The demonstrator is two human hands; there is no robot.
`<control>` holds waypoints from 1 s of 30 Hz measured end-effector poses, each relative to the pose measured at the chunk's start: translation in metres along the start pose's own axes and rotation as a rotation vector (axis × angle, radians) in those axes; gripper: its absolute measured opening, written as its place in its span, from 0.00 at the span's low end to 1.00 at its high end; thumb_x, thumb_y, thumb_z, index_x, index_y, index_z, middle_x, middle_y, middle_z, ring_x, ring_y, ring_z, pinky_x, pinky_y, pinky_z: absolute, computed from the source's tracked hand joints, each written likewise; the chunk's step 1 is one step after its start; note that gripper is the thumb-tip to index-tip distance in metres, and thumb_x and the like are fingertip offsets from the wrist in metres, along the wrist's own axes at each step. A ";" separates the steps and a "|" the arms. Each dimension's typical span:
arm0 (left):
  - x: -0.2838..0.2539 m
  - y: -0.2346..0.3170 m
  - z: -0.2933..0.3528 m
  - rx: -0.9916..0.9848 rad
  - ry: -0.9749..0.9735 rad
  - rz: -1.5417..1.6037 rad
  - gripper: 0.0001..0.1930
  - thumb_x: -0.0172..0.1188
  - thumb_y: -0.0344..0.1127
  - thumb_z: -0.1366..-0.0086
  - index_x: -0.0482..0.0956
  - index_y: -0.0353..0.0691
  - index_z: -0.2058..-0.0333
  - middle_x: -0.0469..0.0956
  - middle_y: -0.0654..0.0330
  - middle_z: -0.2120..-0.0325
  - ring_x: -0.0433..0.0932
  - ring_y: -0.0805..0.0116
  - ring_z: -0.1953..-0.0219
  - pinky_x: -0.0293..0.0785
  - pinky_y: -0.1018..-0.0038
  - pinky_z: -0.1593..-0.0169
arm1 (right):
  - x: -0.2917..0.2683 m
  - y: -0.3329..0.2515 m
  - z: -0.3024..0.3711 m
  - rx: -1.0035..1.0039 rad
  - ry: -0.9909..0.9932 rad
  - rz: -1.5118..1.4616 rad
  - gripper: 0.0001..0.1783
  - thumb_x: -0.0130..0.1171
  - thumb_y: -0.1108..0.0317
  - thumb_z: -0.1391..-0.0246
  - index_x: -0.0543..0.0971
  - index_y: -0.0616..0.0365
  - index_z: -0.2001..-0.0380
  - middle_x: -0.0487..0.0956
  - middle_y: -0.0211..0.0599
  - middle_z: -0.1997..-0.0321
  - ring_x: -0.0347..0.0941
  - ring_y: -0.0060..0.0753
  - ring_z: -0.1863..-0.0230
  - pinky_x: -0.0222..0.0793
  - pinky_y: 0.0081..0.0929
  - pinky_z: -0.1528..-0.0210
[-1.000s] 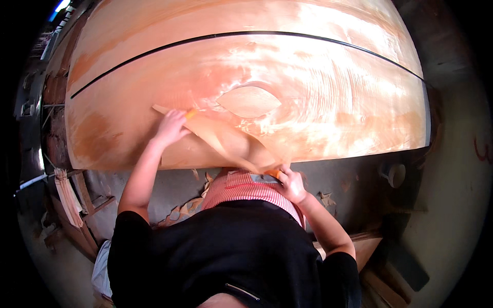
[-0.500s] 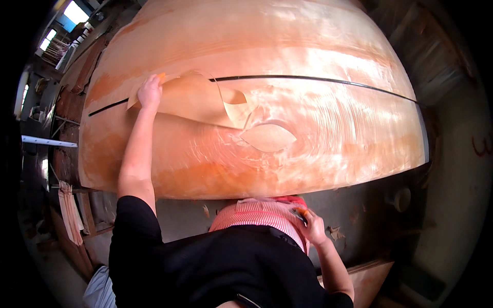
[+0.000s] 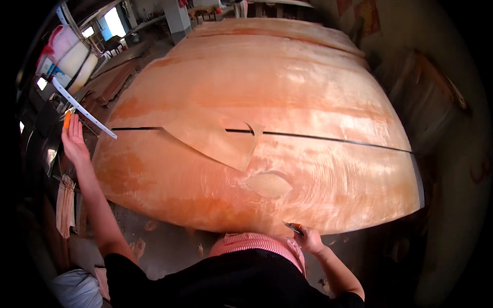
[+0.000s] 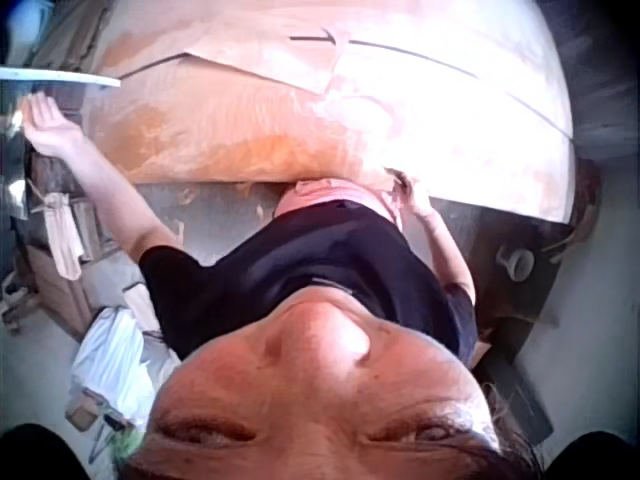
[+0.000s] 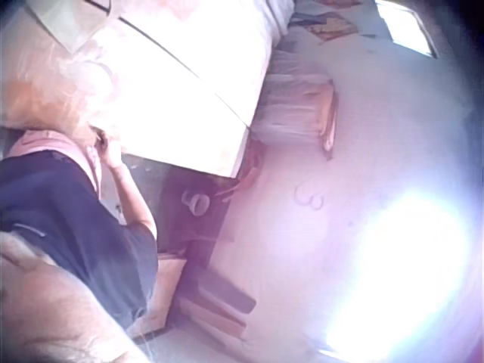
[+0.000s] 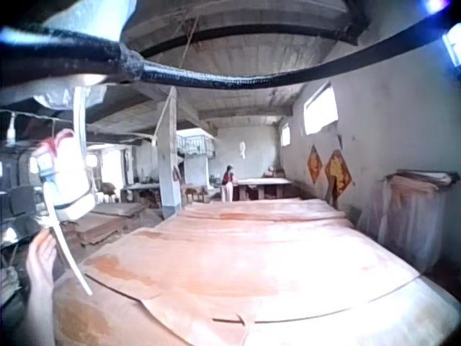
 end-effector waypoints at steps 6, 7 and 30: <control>0.049 0.039 0.024 -0.171 -0.092 0.113 0.24 0.37 0.42 0.35 0.57 0.28 0.48 0.61 0.45 0.48 0.59 0.58 0.44 0.49 0.64 0.40 | -0.005 -0.005 -0.004 -0.140 -0.110 -0.056 0.16 0.51 0.74 0.57 0.73 0.57 0.61 0.75 0.41 0.77 0.74 0.37 0.76 0.68 0.28 0.73; 0.048 0.045 0.025 -0.151 -0.074 0.072 0.23 0.39 0.42 0.35 0.59 0.28 0.49 0.60 0.44 0.48 0.59 0.56 0.44 0.53 0.64 0.41 | -0.001 0.000 0.000 -0.164 -0.129 -0.046 0.15 0.51 0.75 0.57 0.74 0.57 0.62 0.75 0.40 0.78 0.74 0.37 0.77 0.68 0.28 0.74; 0.057 0.089 0.037 -0.174 0.102 -0.225 0.09 0.59 0.37 0.49 0.70 0.41 0.75 0.69 0.66 0.83 0.70 0.75 0.80 0.69 0.78 0.72 | -0.036 0.089 0.043 -0.063 -0.072 -0.301 0.11 0.47 0.76 0.51 0.74 0.62 0.64 0.71 0.30 0.86 0.67 0.18 0.84 0.62 0.17 0.80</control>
Point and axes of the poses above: each hand's wrist, its own z-axis away from the middle knuckle, its own x-axis out of the palm, y = z × x, the point moved 10 cm from there along -z, towards the middle knuckle
